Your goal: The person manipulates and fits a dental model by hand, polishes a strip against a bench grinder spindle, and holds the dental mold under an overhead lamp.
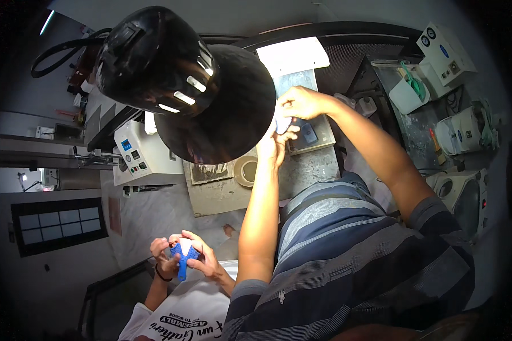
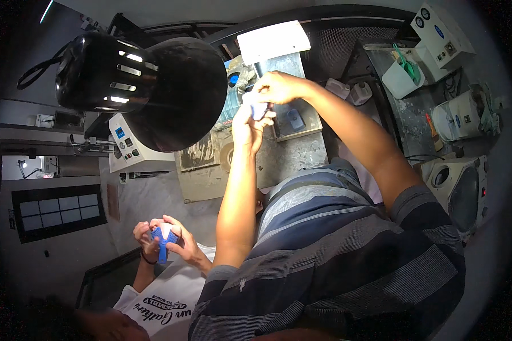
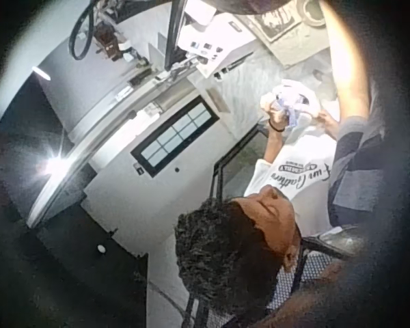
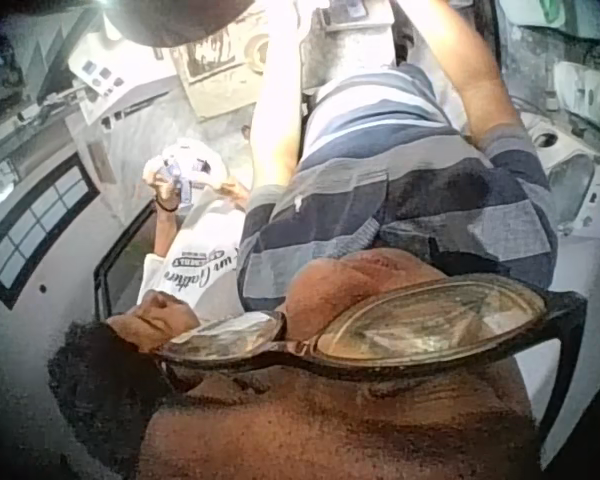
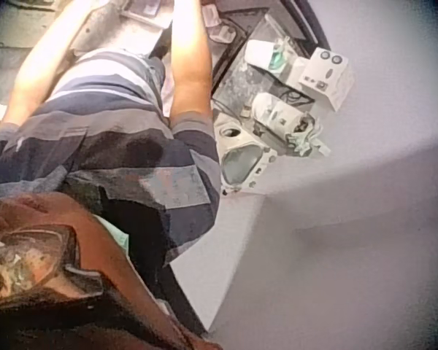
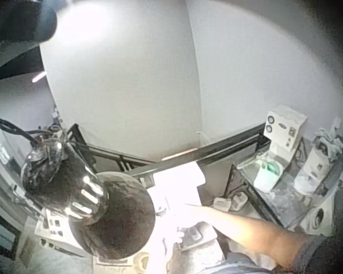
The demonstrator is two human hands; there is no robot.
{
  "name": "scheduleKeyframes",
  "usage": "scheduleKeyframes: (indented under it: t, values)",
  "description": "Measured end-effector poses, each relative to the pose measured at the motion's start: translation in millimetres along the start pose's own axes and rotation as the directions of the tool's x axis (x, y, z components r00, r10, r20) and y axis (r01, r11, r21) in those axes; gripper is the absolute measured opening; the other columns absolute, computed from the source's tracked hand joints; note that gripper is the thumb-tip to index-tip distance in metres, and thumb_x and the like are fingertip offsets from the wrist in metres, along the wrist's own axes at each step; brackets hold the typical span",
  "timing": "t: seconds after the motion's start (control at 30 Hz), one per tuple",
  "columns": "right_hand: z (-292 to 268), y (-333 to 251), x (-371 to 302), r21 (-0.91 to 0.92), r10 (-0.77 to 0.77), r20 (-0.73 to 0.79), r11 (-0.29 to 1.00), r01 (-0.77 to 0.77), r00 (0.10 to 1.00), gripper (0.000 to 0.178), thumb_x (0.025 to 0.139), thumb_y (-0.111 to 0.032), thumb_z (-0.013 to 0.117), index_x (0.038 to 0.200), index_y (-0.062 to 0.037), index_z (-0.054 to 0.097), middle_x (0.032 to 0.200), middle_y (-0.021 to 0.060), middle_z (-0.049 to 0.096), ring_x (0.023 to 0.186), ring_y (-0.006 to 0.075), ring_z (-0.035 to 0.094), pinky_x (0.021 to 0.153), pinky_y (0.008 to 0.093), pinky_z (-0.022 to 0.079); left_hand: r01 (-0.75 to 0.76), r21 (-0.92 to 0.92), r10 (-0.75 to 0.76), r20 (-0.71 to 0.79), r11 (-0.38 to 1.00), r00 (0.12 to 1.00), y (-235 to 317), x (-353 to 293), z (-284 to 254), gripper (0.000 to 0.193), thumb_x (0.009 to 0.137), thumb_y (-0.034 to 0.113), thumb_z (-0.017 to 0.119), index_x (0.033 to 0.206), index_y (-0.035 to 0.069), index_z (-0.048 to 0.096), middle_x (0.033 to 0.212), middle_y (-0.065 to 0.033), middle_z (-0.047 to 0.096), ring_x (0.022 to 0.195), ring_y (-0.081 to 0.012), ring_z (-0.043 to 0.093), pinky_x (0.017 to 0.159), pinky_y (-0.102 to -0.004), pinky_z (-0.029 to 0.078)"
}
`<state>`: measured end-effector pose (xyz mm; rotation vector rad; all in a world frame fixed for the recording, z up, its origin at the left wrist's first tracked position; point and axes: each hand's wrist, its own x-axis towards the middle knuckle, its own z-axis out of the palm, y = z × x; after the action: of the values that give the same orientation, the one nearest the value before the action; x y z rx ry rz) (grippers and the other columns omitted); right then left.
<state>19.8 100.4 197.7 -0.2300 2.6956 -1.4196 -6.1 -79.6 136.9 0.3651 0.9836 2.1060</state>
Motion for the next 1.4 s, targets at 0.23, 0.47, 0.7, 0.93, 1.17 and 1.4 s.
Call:
scheduleKeyframes:
  t: [0.23, 0.47, 0.7, 0.93, 1.17, 1.4]
  values:
    - [-9.8, 1.4, 5.1, 0.174, -0.005, -0.203, 0.984, 0.041, 0.979, 0.032, 0.087, -0.016, 0.065, 0.115, -0.0006, 0.063, 0.095, 0.0072, 0.068, 0.076, 0.0125, 0.063, 0.068, 0.0273, 0.052, -0.105, -0.11, 0.097, -0.072, 0.988, 0.993, 19.1, -4.6, 27.4, 0.045, 0.098, 0.029, 0.047, 0.127, -0.005, 0.047, 0.115, -0.0207, 0.061, 0.097, -0.0363, 0.066, 0.078, -0.0419, 0.058]
    - [-11.6, -30.3, -8.6, 0.084, -0.14, -0.219, 0.983, 0.162, 0.966, 0.042, 0.084, -0.022, 0.072, 0.118, 0.0004, 0.062, 0.101, 0.0139, 0.068, 0.089, 0.0198, 0.067, 0.077, 0.0317, 0.054, -0.288, -0.024, 0.287, -0.046, 0.957, 0.957, 31.6, -4.9, 33.5, 0.055, 0.088, 0.035, 0.067, 0.126, -0.001, 0.05, 0.114, -0.0147, 0.062, 0.097, -0.0247, 0.067, 0.082, -0.0389, 0.058]
    - [-16.1, -14.8, -10.1, 0.329, -0.005, -0.203, 0.941, 0.073, 0.979, 0.033, 0.088, -0.021, 0.069, 0.111, 0.0016, 0.066, 0.097, 0.0117, 0.069, 0.084, 0.0151, 0.066, 0.069, 0.0261, 0.054, -0.392, 0.033, 0.393, -0.115, 0.92, 0.912, 29.5, 0.7, 42.4, 0.044, 0.089, 0.031, 0.067, 0.115, -0.002, 0.056, 0.109, -0.013, 0.063, 0.097, -0.0283, 0.067, 0.082, -0.0395, 0.058]
    - [-15.7, -16.1, -13.6, 0.296, -0.037, -0.22, 0.95, 0.103, 0.975, 0.024, 0.094, -0.02, 0.06, 0.101, 0.0001, 0.07, 0.089, 0.0083, 0.07, 0.079, 0.0129, 0.066, 0.063, 0.0247, 0.055, -0.389, 0.053, 0.393, -0.136, 0.92, 0.909, 27.2, -0.8, 53.3, 0.038, 0.089, 0.025, 0.068, 0.112, -0.003, 0.059, 0.11, -0.0159, 0.065, 0.101, -0.0339, 0.066, 0.084, -0.0448, 0.057]
    - [-16.3, -20.0, -20.8, 0.336, 0.018, -0.253, 0.939, 0.071, 0.967, 0.024, 0.094, -0.02, 0.06, 0.101, 0.0008, 0.07, 0.086, 0.0068, 0.07, 0.07, 0.0095, 0.063, 0.062, 0.0232, 0.053, -0.369, 0.084, 0.378, -0.16, 0.926, 0.912, 26.0, -1.4, 60.4, 0.038, 0.087, 0.022, 0.071, 0.112, -0.003, 0.059, 0.109, -0.0146, 0.066, 0.099, -0.031, 0.067, 0.078, -0.0377, 0.058]
    - [-17.6, -26.7, -23.3, 0.287, -0.009, -0.269, 0.954, 0.089, 0.963, 0.023, 0.093, -0.019, 0.062, 0.1, -0.0001, 0.071, 0.085, 0.0076, 0.07, 0.072, 0.0108, 0.064, 0.06, 0.0236, 0.054, -0.375, -0.023, 0.371, -0.093, 0.927, 0.924, 23.3, -1.9, 55.6, 0.038, 0.088, 0.023, 0.07, 0.113, -0.003, 0.059, 0.109, -0.0152, 0.065, 0.099, -0.031, 0.067, 0.081, -0.0407, 0.059]
